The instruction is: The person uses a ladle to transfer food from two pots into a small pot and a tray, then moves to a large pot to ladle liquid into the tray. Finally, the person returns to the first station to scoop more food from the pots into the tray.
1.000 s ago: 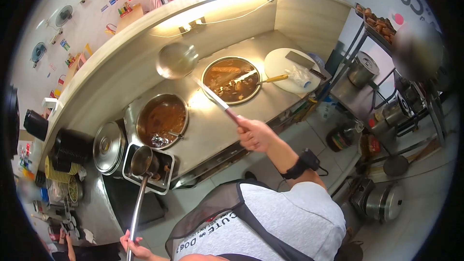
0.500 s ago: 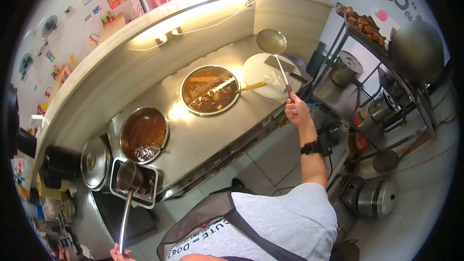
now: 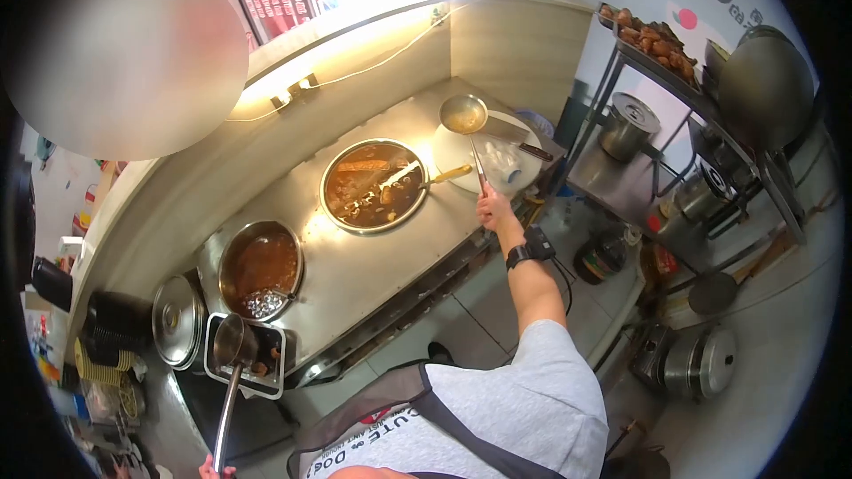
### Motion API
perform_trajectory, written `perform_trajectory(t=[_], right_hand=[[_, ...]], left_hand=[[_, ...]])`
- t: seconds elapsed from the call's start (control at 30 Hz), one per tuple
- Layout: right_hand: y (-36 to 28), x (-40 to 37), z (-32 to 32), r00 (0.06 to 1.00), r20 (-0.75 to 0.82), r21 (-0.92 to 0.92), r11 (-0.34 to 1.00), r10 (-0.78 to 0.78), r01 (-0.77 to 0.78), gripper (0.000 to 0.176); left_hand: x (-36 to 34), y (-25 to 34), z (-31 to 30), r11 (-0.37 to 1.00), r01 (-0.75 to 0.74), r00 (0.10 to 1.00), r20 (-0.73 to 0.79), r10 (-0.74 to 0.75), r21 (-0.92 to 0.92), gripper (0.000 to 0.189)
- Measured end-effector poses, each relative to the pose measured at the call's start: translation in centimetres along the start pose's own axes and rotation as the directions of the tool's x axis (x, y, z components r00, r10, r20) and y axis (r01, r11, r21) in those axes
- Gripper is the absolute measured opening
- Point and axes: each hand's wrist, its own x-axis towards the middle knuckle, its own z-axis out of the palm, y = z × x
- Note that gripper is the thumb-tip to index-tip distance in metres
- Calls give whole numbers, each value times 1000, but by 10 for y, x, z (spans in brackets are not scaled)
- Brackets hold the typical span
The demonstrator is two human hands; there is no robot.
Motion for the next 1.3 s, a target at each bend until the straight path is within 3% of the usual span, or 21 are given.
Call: perform_trajectory(t=[0.07,0.13,0.2,0.23,0.3,0.33,0.4,0.43,0.5,0.53,0.57,0.6,0.67,0.7,0.77,0.8,0.83,0.97,1.13,1.23,1.3], right_hand=[[17,13,2,1000,-5,5,1000,-4,4,41],[35,20,8,997,-56,10,998,-62,63,42],[46,20,9,997,23,-45,996,-71,71,47],[50,20,10,996,-39,-69,994,-84,81,52],[62,21,17,995,-85,-108,993,-56,47,73],[68,22,17,981,-140,-218,970,-137,104,72],[70,38,-3,1000,-21,-190,982,10,-13,67],[75,30,9,969,-206,-342,938,-135,58,67],[74,30,6,917,-308,-525,849,-253,58,73],[70,20,10,833,-402,-749,659,-380,-61,83],[70,59,-32,695,-277,-961,171,-664,-219,89],[79,8,12,529,-155,-927,-63,-834,-370,73],[87,-36,32,404,188,-954,-264,-895,-141,52],[92,-55,53,408,193,-954,-268,-892,-135,52],[115,-100,98,565,315,-943,-185,-763,277,30],[133,-117,123,567,429,-896,-253,-704,364,25],[154,-129,149,555,535,-837,-312,-637,449,21],[230,-141,230,673,638,-760,-164,-374,629,16],[298,-84,283,682,696,-718,-243,-226,652,16],[319,-47,306,701,685,-702,-435,-196,564,22],[328,-35,325,771,627,-654,-612,-111,444,29]], left_hand=[[4,20,10,927,329,941,-148,-305,180,33],[11,42,26,717,634,768,-346,-539,288,34],[13,67,36,389,870,493,-568,-659,304,35],[-5,53,30,309,945,296,-696,-654,110,30],[4,52,37,418,907,361,-616,-700,56,29],[14,54,48,418,907,355,-627,-693,51,28],[26,54,56,363,929,326,-612,-721,68,28],[33,55,63,337,941,268,-650,-711,19,27],[33,62,65,410,909,367,-595,-715,67,28],[30,63,61,391,914,374,-592,-714,106,29],[33,65,62,392,913,376,-597,-709,109,29],[34,66,65,399,910,383,-595,-706,111,30],[28,69,62,406,909,378,-594,-710,93,30],[24,70,59,411,907,383,-586,-715,91,30],[18,72,54,406,911,368,-599,-711,78,30],[16,72,51,404,913,356,-607,-711,62,30],[15,72,48,407,912,350,-619,-703,53,29],[1,73,30,462,885,401,-587,-703,52,28],[-13,72,16,516,854,461,-547,-698,62,28],[-22,71,7,508,861,443,-535,-720,29,29],[-16,72,5,483,876,409,-543,-733,6,30]])
